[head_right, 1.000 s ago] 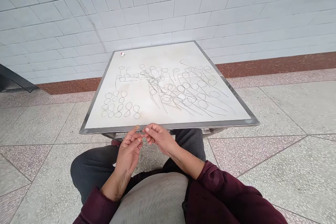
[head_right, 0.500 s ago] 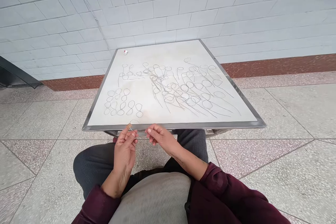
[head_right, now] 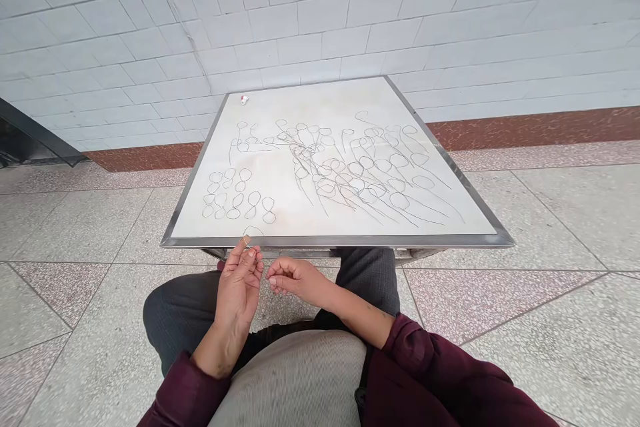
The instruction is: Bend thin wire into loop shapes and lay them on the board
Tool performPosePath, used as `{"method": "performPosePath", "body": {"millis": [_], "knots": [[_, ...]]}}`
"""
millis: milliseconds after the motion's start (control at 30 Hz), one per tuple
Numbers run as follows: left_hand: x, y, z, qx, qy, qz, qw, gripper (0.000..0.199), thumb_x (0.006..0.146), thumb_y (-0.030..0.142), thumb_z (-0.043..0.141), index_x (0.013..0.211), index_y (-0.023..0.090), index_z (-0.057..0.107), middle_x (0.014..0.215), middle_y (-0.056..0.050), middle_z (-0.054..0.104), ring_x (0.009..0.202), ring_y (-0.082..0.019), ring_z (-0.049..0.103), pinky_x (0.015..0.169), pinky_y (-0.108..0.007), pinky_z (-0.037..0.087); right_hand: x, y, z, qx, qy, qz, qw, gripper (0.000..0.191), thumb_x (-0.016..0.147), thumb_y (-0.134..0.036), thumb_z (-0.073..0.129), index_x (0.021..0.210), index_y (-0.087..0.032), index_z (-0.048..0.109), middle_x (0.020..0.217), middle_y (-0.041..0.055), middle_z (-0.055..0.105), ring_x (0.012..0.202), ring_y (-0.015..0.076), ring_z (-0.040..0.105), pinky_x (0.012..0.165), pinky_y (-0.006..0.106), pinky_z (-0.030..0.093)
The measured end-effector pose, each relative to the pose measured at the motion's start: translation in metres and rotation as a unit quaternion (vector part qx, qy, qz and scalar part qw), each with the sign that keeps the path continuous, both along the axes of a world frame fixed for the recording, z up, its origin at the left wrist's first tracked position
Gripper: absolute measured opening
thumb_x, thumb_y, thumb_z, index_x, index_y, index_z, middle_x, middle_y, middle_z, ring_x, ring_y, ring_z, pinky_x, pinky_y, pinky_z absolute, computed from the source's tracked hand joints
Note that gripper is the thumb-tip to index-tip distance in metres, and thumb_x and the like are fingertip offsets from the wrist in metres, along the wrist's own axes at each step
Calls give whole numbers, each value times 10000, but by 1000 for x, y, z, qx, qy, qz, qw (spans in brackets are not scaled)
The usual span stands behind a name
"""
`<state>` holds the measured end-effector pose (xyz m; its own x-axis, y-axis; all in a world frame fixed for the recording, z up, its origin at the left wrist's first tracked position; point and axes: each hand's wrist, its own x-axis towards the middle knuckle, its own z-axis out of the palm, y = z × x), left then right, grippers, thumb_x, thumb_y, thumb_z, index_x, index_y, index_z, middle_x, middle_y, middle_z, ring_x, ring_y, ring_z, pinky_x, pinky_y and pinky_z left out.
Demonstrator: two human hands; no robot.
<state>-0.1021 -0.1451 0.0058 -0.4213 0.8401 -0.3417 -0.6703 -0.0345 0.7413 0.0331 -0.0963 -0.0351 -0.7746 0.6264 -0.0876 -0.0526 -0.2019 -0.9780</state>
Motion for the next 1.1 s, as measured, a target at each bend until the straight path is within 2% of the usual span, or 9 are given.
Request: {"method": "performPosePath", "body": {"millis": [133, 233, 300, 433, 533, 733, 1100], "knots": [[0, 0, 4, 17, -26, -30, 999, 379, 692, 170, 780, 1054, 218, 681, 850, 0, 676, 745, -81, 618, 736, -205, 465, 2, 0, 6, 33, 13, 2, 999, 256, 836, -431, 632, 915, -188, 608, 754, -10, 614, 692, 117, 569, 684, 284, 465], [0, -1, 7, 26, -31, -63, 997, 421, 720, 182, 763, 1125, 218, 657, 828, 5, 657, 708, -73, 601, 714, -197, 471, 3, -3, 12, 6, 41, 30, 999, 250, 856, -424, 610, 926, -184, 608, 771, 3, 629, 695, 118, 588, 678, 289, 493], [0, -1, 7, 35, -12, -72, 997, 433, 741, 188, 747, 1158, 230, 638, 880, -2, 661, 729, -76, 606, 723, -199, 477, 1, -5, 14, -12, 51, 22, 998, 248, 846, -417, 625, 909, -178, 603, 746, 0, 628, 653, 109, 588, 633, 272, 504], [1, -2, 6, 63, 74, -47, 994, 478, 761, 189, 731, 1213, 268, 593, 1060, -24, 660, 876, -113, 637, 824, -242, 477, -2, -8, 13, -11, 49, -25, 998, 255, 819, -409, 659, 898, -175, 594, 715, -5, 626, 600, 100, 581, 556, 246, 512], [2, -2, 3, 65, 110, -29, 991, 464, 767, 201, 727, 1206, 267, 596, 1083, -36, 666, 917, -133, 647, 845, -265, 474, -4, -9, 11, -12, 46, -39, 998, 255, 819, -410, 656, 899, -177, 592, 707, -7, 620, 589, 100, 580, 540, 243, 520], [2, -2, 2, 46, 80, 1, 996, 350, 763, 242, 736, 1104, 231, 656, 1034, -42, 694, 808, -103, 653, 743, -225, 485, -7, -11, 9, -17, 41, -30, 999, 244, 832, -411, 638, 894, -179, 591, 725, -1, 626, 606, 105, 583, 556, 251, 526], [0, 0, 3, 30, 15, 27, 999, 381, 728, 213, 764, 1101, 219, 686, 923, -6, 660, 764, -71, 614, 657, -174, 471, -11, -12, 3, 0, 34, -25, 999, 246, 858, -413, 605, 944, -185, 575, 718, -14, 600, 604, 94, 558, 568, 232, 482]]}}
